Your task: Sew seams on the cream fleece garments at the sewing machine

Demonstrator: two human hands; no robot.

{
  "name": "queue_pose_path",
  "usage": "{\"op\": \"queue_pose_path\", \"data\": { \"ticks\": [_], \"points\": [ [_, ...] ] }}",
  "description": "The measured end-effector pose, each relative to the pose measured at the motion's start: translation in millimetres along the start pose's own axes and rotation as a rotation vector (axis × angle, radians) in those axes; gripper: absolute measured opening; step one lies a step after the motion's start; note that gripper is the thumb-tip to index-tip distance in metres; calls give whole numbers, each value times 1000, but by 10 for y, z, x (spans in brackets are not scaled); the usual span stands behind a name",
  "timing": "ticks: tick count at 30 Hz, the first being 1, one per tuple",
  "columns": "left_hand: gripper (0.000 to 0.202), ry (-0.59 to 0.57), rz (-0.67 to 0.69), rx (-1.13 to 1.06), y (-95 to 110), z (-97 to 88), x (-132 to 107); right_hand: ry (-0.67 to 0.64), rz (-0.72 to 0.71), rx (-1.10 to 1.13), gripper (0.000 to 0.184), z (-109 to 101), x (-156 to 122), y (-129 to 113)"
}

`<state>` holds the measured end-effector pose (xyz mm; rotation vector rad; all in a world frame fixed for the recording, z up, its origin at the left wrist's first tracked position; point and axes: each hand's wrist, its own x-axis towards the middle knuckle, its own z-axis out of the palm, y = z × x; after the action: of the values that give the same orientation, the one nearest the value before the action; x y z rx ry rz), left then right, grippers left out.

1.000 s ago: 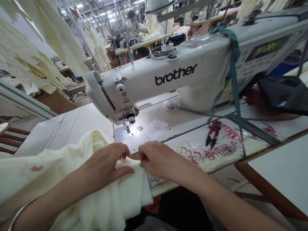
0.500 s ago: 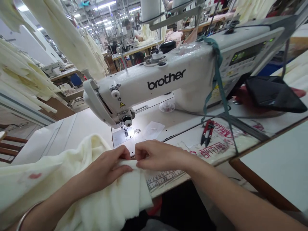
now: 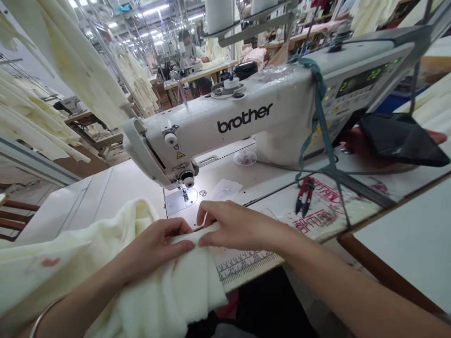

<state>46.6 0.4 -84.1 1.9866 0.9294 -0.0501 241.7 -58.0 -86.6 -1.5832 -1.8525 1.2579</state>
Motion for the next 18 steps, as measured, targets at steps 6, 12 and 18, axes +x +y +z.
{"op": "queue_pose_path", "data": {
  "ticks": [6, 12, 18],
  "points": [
    [18, 20, 35, 0, 1, -6, -33, -22, 92, 20, 8, 28, -6, -34],
    [24, 65, -49, 17, 10, 29, -34, -11, 125, 117, 7, 83, 72, 35],
    [22, 205, -159, 39, -73, -76, 250, -41, 171, 149, 5, -18, 466, 110]
  ]
}}
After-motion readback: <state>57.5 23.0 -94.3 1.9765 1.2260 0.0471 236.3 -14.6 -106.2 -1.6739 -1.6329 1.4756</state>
